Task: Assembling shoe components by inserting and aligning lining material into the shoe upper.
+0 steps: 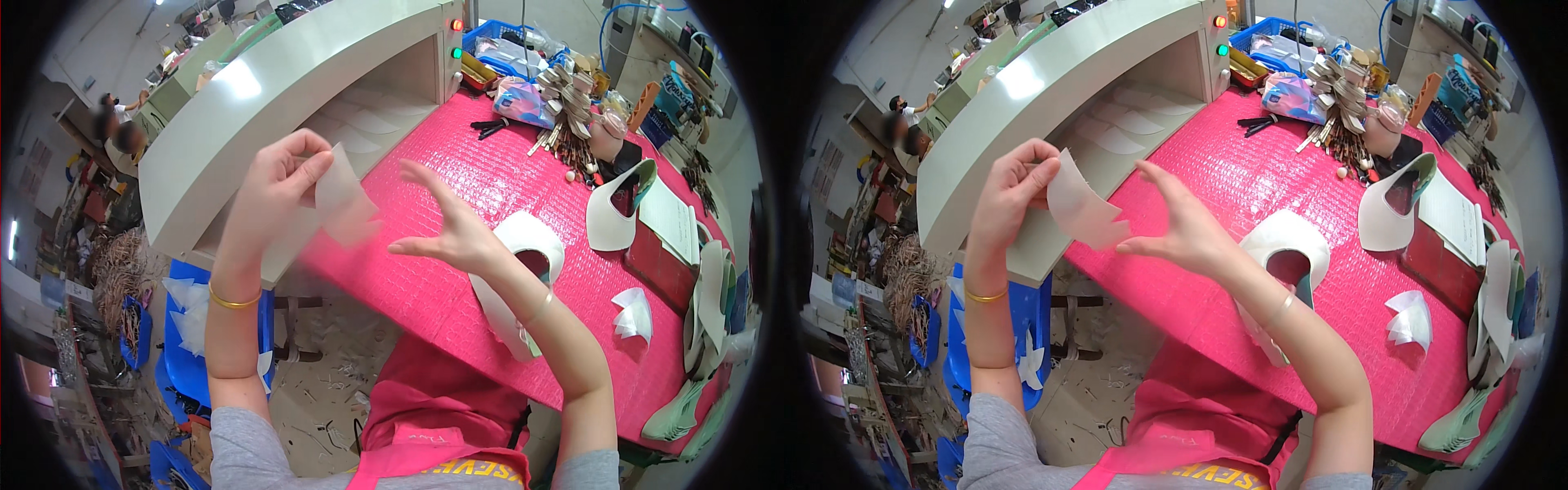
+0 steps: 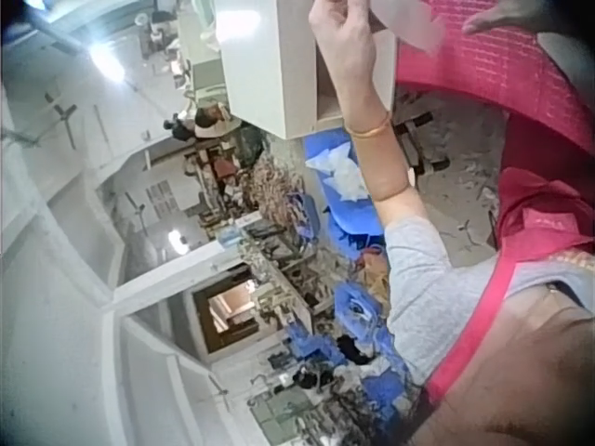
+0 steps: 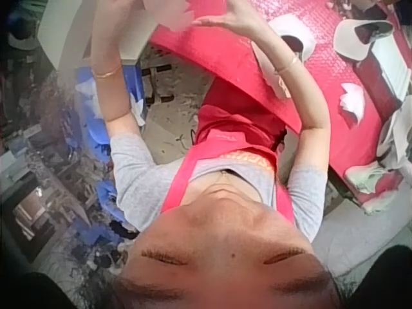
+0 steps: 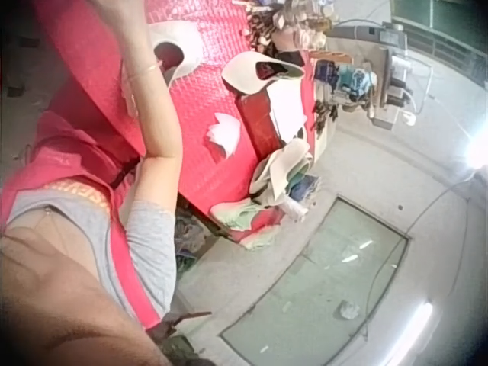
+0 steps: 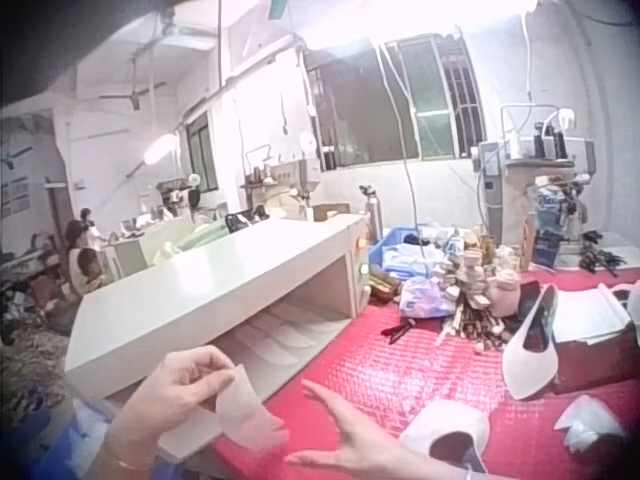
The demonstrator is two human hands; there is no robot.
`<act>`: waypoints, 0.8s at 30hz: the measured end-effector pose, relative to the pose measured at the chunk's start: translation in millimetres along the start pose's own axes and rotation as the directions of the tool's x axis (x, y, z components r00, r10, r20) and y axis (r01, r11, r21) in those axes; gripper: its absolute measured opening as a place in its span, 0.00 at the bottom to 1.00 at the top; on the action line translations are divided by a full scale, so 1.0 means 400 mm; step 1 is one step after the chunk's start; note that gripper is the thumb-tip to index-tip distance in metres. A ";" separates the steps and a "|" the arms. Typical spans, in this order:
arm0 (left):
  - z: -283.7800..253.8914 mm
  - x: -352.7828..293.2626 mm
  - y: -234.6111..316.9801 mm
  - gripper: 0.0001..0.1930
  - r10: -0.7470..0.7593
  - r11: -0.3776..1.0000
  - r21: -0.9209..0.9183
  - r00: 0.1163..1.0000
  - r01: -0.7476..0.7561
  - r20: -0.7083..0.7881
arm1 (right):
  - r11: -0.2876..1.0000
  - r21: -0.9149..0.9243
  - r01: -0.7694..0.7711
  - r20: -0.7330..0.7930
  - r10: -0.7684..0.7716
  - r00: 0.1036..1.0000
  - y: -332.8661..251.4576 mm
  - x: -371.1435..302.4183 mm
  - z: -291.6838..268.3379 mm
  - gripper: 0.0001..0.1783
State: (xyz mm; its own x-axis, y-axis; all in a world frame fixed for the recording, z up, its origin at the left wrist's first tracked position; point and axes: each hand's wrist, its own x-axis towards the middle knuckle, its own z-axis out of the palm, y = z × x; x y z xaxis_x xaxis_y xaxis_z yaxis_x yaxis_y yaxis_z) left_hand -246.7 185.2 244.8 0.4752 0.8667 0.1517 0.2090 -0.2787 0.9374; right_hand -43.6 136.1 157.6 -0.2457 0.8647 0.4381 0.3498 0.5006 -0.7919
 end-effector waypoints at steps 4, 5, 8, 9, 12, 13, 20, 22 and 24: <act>0.036 0.006 0.095 0.07 -0.063 0.993 -0.084 0.983 0.078 0.171 | 0.827 0.468 -0.311 0.312 0.174 0.934 -0.028 -0.042 0.013 0.37; 0.048 0.027 0.099 0.07 -0.064 0.992 -0.095 0.981 0.083 0.185 | 0.826 0.462 -0.323 0.307 0.192 0.932 -0.038 -0.074 0.003 0.37; 0.115 0.073 0.107 0.19 0.041 0.947 -0.309 0.928 0.082 0.371 | 0.627 0.735 -0.259 0.011 0.370 0.929 -0.096 -0.212 -0.055 0.26; 0.185 0.086 0.108 0.25 0.015 0.912 -0.385 0.928 0.139 0.373 | 0.606 0.783 -0.140 -0.129 0.379 0.916 -0.115 -0.267 -0.091 0.25; 0.350 0.092 0.019 0.32 0.124 0.984 0.084 0.941 -0.158 0.315 | 0.644 0.763 0.064 -0.457 0.466 0.758 -0.135 -0.447 -0.205 0.23; 0.414 0.056 -0.035 0.28 0.121 0.957 0.193 0.907 -0.214 0.404 | 0.632 0.765 0.124 -0.533 0.513 0.673 -0.130 -0.516 -0.244 0.23; 0.662 -0.103 -0.149 0.20 -0.087 0.537 0.337 0.346 -0.773 0.934 | 0.710 0.701 0.069 -0.652 0.600 0.464 -0.103 -0.714 -0.323 0.23; 0.654 -0.066 -0.103 0.21 -0.054 0.662 0.320 0.383 -0.678 0.922 | 0.755 0.651 0.072 -0.696 0.557 0.453 -0.093 -0.699 -0.311 0.22; 0.617 -0.035 -0.050 0.20 -0.043 0.904 0.248 0.505 -0.347 0.862 | 0.812 0.576 0.093 -0.727 0.457 0.513 -0.076 -0.664 -0.299 0.19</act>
State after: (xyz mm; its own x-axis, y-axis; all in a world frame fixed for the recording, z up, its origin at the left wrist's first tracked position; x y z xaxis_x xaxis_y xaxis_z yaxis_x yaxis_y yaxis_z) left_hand -46.6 76.5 146.7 0.9678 0.0929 -0.2338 0.2362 -0.6554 0.7174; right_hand 119.2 -104.0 116.2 0.6909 0.7022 0.1720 -0.2598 0.4632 -0.8473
